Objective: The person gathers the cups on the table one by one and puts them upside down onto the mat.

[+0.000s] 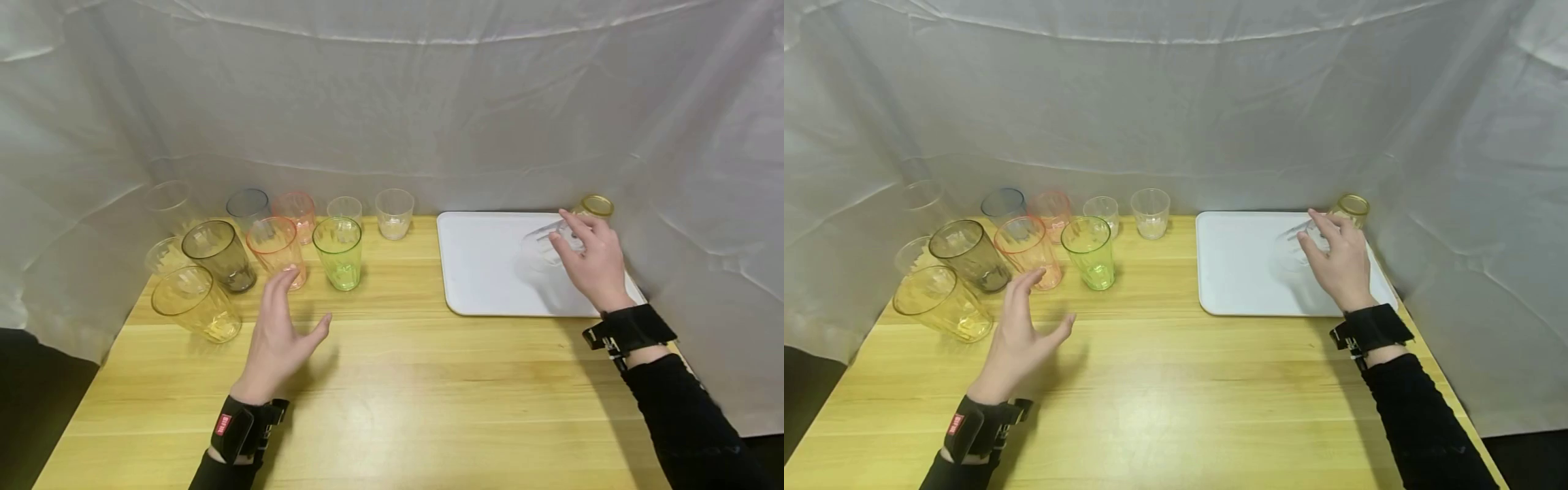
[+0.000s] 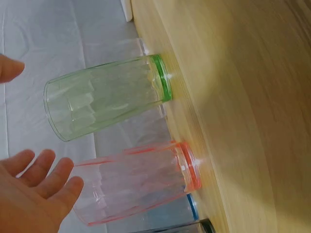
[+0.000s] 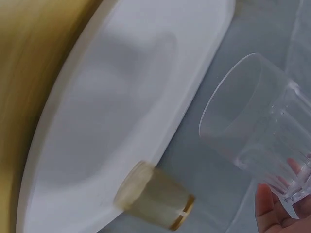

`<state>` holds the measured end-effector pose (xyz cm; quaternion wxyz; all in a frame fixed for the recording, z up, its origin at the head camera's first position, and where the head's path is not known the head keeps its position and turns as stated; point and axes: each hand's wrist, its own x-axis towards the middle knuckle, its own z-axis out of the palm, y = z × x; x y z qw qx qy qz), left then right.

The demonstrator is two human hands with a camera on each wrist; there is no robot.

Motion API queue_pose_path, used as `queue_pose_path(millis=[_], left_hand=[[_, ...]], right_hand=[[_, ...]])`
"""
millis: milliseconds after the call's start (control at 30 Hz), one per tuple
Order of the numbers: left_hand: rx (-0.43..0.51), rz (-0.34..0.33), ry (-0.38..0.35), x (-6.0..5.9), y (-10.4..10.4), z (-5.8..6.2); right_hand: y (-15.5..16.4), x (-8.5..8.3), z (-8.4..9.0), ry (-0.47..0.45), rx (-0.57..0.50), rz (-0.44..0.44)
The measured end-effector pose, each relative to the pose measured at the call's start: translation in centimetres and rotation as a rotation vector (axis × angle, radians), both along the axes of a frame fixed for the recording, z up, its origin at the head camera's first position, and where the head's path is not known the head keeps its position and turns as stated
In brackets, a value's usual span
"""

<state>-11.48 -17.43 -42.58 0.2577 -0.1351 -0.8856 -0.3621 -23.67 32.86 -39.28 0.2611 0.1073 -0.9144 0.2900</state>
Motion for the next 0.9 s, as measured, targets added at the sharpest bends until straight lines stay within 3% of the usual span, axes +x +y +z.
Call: queue_pose_path(millis=[200, 533, 900], left_hand=[[-0.070, -0.031, 0.004, 0.3, -0.3, -0.3], [-0.093, -0.020, -0.013, 0.8, -0.5, -0.7], [-0.096, -0.013, -0.020, 0.9, -0.5, -0.8]], right_hand=[[2.7, -1.1, -0.3, -0.151, 0.068, -0.042], [5.8, -2.5, -1.0, -0.338, 0.160, -0.122], [8.4, -3.3, -1.7, -0.430, 0.160, -0.184]])
